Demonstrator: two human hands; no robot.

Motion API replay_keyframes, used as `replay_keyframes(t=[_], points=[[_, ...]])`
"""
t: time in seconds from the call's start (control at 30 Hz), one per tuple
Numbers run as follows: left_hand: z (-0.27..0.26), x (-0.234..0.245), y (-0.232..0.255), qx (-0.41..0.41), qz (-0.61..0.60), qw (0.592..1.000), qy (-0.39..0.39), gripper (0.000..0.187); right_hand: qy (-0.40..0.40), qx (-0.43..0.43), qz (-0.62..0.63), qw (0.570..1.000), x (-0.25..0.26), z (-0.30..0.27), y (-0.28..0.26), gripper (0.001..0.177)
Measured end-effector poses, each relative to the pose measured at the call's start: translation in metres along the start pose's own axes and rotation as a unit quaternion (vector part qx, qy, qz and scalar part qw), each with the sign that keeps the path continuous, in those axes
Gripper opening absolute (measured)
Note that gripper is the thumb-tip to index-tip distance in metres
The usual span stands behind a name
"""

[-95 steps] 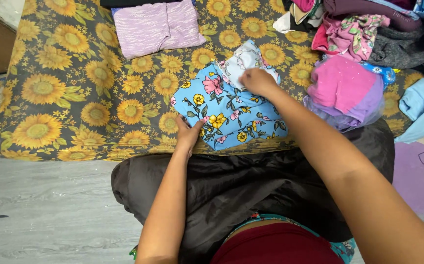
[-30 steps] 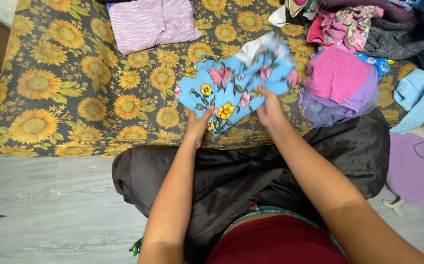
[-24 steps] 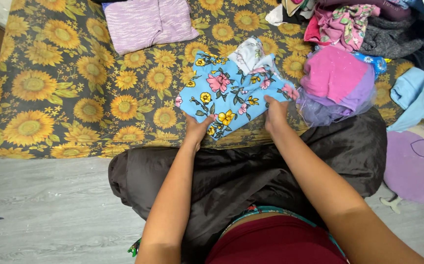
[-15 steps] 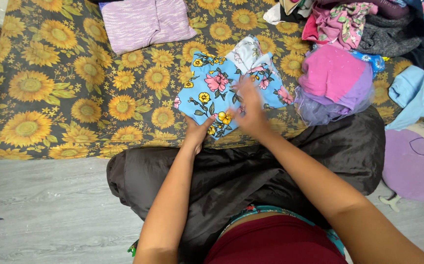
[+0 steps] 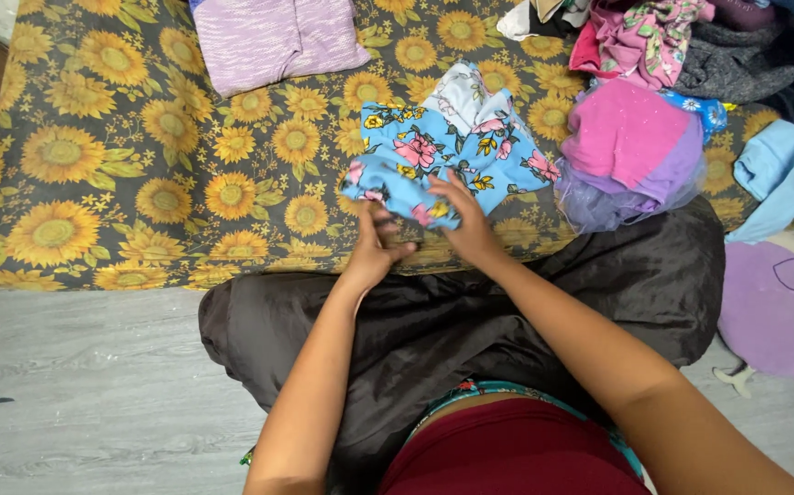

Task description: The recorder is shown sitting and folding various items of clothing from a pile.

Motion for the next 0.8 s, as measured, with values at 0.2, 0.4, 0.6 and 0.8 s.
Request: replay_keyframes(t=[0.2,0.4,0.6,0.8], points=[[-0.007,0.026,0.031,-0.098,0.280,0.927,0.228,0.131,-0.086,-0.128,0.194,0.969,0.040,-0.030,0.006,0.044],[0.012,0.006,0.061,-0.112,0.477,0.871,0.047,0.063,-0.097,-0.175,0.221,0.954,0.056,-0.070,0.049,0.048],[0.044,-0.005,0.067,0.021,0.222,0.973,-0.057,0.045,-0.037,-0.242,0.305,0.920,0.100,-0.039,0.029,0.052],[0.088,0.006,0.051,0.034,0.071,0.992,0.101,0.049,0.120,-0.174,0.186,0.960,0.117,0.016,0.053,0.059]])
Point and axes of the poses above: each hand's wrist, its own z-axis towards the middle knuckle, its own x-axis out of the back of the hand, y = z × x, the point moved 6 cm from there along z, towards the middle knuckle, and after that the axes turned 13 degrees about -y, right-handed, at the moved point
